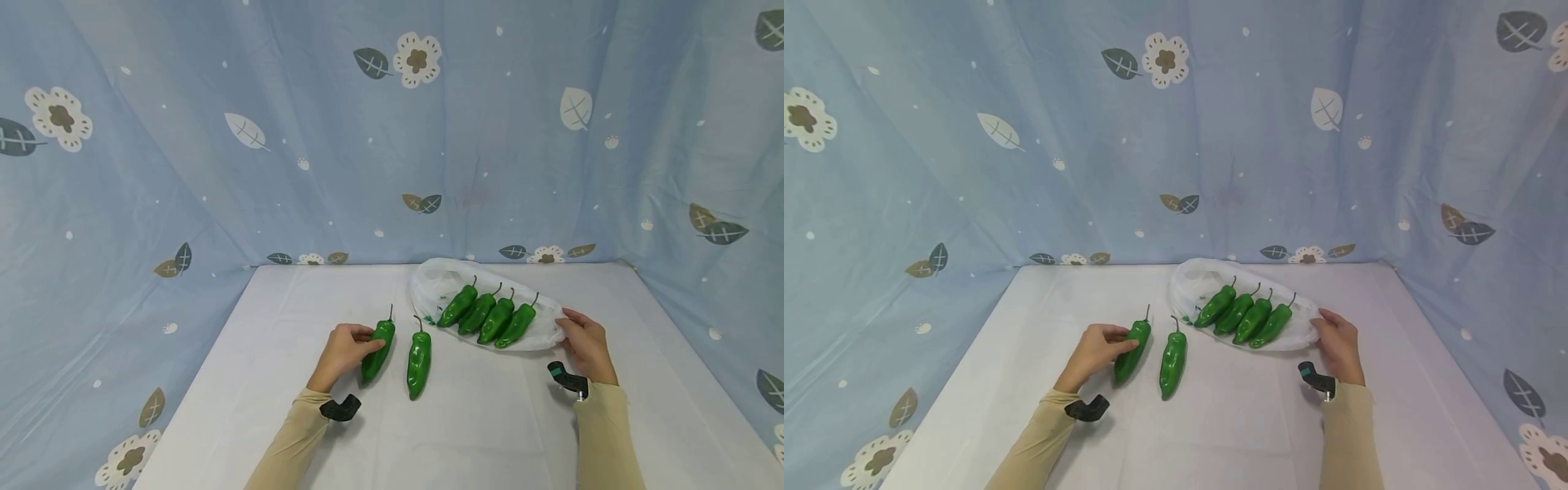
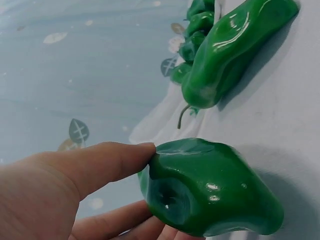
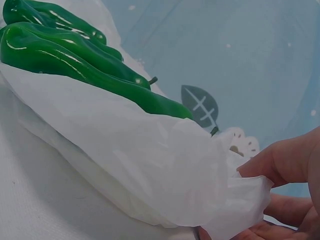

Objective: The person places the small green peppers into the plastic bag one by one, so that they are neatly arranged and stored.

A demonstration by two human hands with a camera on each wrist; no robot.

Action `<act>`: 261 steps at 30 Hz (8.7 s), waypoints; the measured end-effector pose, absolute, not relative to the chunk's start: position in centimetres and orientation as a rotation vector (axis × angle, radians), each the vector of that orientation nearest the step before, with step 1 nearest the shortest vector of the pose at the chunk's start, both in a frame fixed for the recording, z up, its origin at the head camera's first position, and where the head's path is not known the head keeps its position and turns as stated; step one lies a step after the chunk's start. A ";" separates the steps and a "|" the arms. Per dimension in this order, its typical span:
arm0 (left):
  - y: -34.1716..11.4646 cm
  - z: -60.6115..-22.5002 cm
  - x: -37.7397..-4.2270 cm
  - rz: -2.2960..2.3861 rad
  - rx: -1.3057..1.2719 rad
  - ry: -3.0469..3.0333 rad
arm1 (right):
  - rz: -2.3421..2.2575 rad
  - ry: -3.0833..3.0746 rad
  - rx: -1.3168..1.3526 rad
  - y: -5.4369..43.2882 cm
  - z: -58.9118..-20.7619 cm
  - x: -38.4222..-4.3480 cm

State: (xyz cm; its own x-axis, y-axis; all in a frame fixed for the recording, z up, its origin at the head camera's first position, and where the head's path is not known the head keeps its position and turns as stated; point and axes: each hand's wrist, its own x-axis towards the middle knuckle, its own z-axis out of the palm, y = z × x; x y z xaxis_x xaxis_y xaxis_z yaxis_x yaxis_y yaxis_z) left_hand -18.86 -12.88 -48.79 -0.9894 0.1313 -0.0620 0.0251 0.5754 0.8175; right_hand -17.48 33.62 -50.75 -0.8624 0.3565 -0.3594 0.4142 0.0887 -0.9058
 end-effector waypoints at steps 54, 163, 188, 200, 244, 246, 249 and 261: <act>-11.2 -45.4 -22.1 1.520 0.169 2.668 | -1.928 2.300 0.817 33.6 -50.9 -17.4; -2.5 -43.8 -28.8 1.405 0.401 2.683 | -1.825 2.457 0.789 33.7 -50.1 -17.5; 0.3 -44.7 -30.2 1.276 0.439 2.697 | -1.836 2.462 0.783 33.7 -50.0 -17.5; 1.3 -45.7 -30.0 1.176 0.439 2.723 | -1.840 2.467 0.779 33.6 -50.1 -17.5; 3.7 -46.7 -29.4 0.990 0.498 2.759 | -1.837 2.461 0.787 33.7 -50.4 -17.4; 3.8 -46.8 -29.4 0.977 0.505 2.766 | -1.831 2.461 0.782 33.7 -50.4 -17.4; 3.9 -46.9 -29.5 0.968 0.505 2.765 | -1.820 2.462 0.786 33.7 -50.4 -17.3; 3.9 -47.0 -29.2 0.963 0.503 2.763 | -1.809 2.451 0.790 33.7 -50.3 -17.4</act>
